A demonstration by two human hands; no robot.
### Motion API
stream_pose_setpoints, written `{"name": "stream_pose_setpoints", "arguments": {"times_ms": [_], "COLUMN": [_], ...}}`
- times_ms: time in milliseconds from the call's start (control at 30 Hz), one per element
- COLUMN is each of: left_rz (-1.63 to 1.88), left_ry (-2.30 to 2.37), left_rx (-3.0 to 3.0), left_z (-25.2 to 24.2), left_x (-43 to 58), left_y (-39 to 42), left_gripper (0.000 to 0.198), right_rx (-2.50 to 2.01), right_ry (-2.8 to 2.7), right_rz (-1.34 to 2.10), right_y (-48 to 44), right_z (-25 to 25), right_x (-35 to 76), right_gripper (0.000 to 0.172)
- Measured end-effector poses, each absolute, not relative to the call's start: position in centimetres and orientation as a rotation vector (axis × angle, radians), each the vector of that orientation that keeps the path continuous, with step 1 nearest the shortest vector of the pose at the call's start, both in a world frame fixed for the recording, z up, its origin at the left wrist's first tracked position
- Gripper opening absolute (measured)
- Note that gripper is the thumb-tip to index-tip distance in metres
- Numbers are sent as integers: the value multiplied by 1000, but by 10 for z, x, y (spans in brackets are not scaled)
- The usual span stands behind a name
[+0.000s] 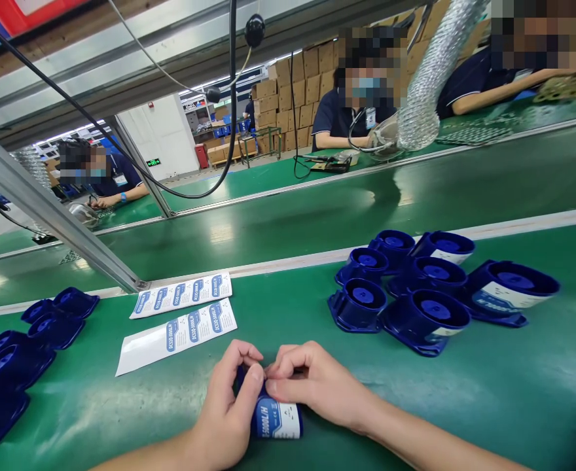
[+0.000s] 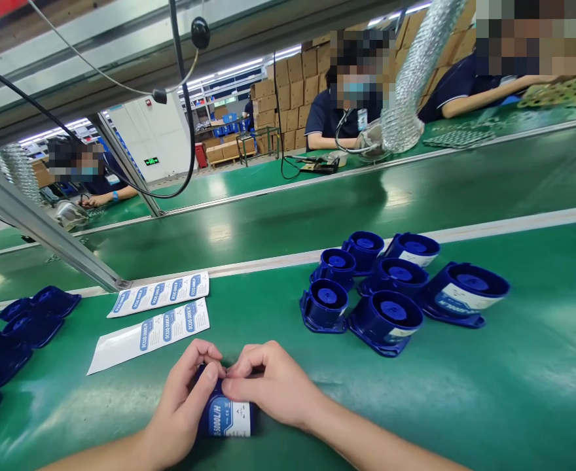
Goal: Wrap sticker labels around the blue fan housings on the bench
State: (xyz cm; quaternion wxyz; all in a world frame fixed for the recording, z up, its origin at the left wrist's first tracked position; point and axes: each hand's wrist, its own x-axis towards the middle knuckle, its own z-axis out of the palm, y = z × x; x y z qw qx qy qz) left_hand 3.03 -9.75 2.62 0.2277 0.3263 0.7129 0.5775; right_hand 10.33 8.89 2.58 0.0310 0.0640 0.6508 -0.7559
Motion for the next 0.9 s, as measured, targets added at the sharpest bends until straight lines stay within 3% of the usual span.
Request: {"name": "stream_pose_setpoints", "arguments": {"times_ms": [167,267,300,367,500,733,900], "left_rz": [1697,1711,1703,1688,1659,1637,1596], "left_ry": [1869,1857,1865,1876,1869,1870,1856], "left_rx": [778,797,814,842,889,891,1082], "left_z": [22,19,18,17,15,11,15], "left_x": [28,29,30,30,30,30,35], "left_y": [-94,-95,-96,-98,-99,-101,-101], "left_gripper": [31,31,32,33,35,36,37], "right_rx": [-196,-592,-638,-577,-339,-20,-24], "right_ry": [2709,3097,3180,3246,3011,2486,2172], "right_rz": [-1970,-1465,-1323,-1229,-1611,-1980,-2270], "right_y": [81,71,67,62,59,63,67], "right_z": [22,7,3,-2,9,30,28], "right_x": [115,122,123,123,119,112,107], "right_gripper": [21,64,64,49,34,42,16]}}
